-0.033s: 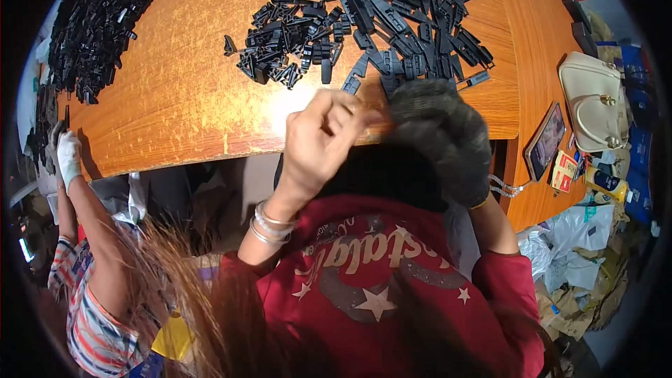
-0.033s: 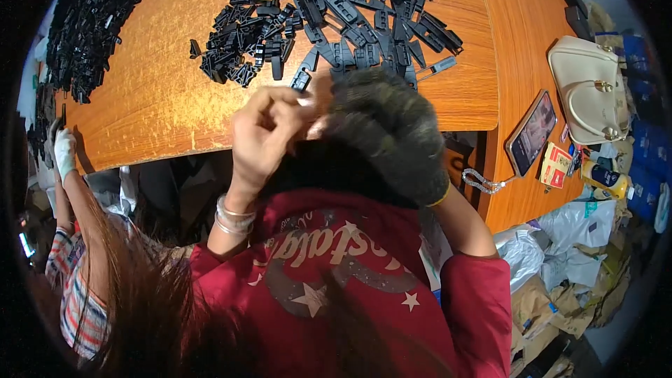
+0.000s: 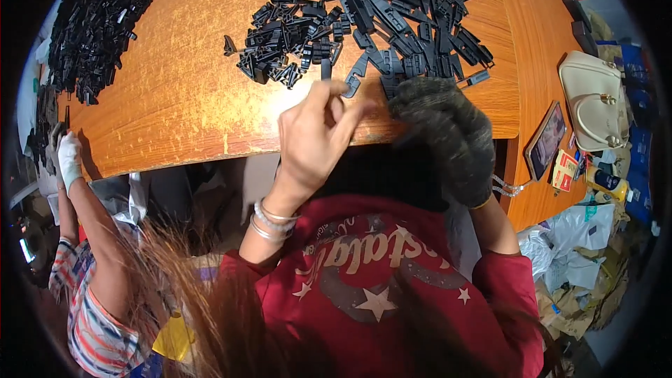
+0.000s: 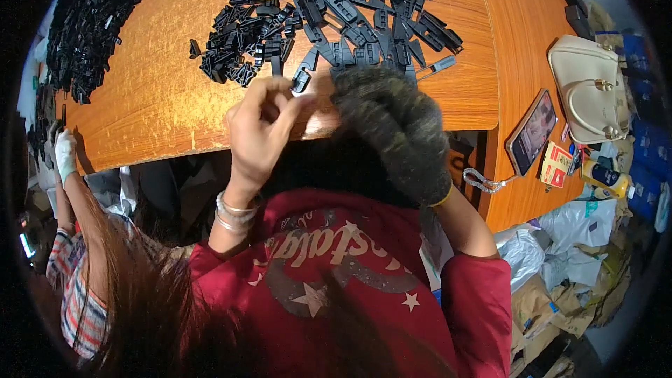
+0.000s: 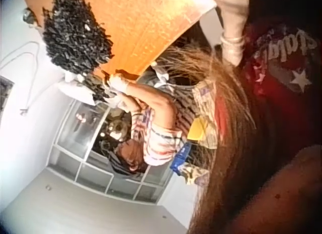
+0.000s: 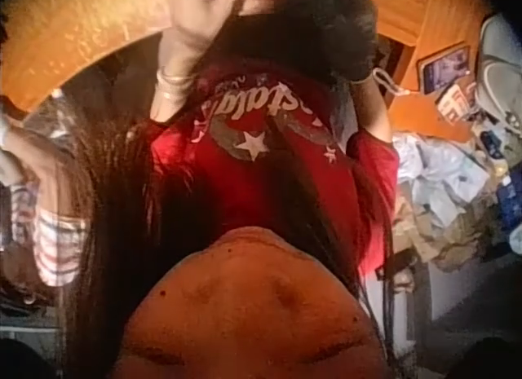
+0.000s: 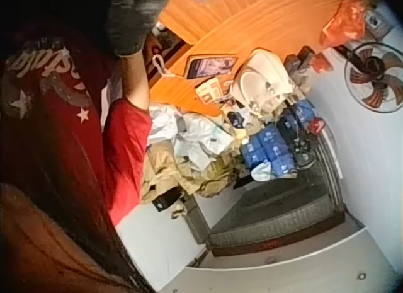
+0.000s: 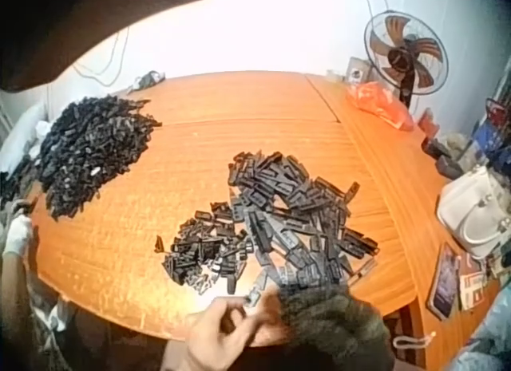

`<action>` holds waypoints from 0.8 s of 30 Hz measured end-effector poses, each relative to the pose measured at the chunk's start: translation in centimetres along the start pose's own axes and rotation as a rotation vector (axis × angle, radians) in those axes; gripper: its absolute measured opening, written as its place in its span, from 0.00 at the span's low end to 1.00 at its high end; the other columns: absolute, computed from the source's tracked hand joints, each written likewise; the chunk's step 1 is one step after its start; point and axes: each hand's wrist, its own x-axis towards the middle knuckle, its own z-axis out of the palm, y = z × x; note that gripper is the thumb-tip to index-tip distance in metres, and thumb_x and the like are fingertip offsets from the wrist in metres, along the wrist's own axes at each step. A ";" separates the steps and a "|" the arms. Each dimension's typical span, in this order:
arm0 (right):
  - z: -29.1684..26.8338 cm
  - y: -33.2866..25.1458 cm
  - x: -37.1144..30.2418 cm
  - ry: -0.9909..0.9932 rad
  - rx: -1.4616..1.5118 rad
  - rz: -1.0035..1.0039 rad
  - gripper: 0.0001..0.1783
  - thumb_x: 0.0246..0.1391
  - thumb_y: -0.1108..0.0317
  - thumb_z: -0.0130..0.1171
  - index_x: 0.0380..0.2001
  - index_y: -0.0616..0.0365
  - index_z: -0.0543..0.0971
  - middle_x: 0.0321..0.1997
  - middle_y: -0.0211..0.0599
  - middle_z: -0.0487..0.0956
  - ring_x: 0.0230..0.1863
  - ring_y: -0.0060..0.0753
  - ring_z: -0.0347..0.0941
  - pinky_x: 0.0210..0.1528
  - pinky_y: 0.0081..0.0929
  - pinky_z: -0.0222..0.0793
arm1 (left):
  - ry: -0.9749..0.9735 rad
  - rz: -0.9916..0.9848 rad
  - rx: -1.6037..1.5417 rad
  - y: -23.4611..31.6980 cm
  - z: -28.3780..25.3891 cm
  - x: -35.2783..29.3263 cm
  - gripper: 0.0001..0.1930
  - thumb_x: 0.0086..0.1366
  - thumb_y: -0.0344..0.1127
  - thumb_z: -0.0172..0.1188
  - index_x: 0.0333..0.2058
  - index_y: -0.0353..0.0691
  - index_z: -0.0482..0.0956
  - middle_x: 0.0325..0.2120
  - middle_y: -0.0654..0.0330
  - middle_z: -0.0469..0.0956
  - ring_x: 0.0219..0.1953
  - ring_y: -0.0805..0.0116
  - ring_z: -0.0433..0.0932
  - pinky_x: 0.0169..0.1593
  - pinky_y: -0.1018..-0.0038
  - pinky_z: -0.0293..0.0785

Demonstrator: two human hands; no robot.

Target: Assembling small black plastic hardware components by hand at a workbench.

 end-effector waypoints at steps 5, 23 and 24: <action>-0.8 -0.4 -0.7 0.218 0.146 0.089 0.22 0.52 0.69 0.65 0.52 0.58 0.76 0.37 0.31 0.82 0.25 0.16 0.73 0.27 0.17 0.70 | 0.098 0.184 0.379 -1.1 0.5 0.7 0.12 0.58 0.35 0.65 0.33 0.34 0.74 0.24 0.51 0.72 0.21 0.49 0.73 0.23 0.62 0.68; -15.9 -4.5 -16.8 0.691 -0.974 0.083 0.19 0.65 0.63 0.48 0.53 0.61 0.76 0.45 0.35 0.80 0.37 0.23 0.76 0.36 0.22 0.72 | -0.110 -0.254 -0.576 -1.2 -0.4 -0.5 0.07 0.62 0.24 0.62 0.38 0.28 0.78 0.19 0.69 0.74 0.18 0.87 0.67 0.22 0.89 0.61; -17.3 -4.2 -20.6 0.923 -0.871 0.348 0.19 0.63 0.60 0.51 0.51 0.60 0.77 0.39 0.33 0.80 0.32 0.23 0.74 0.33 0.21 0.70 | -0.132 -0.227 -0.540 -1.3 0.0 -0.3 0.07 0.61 0.24 0.63 0.38 0.29 0.78 0.19 0.69 0.74 0.19 0.87 0.67 0.22 0.88 0.61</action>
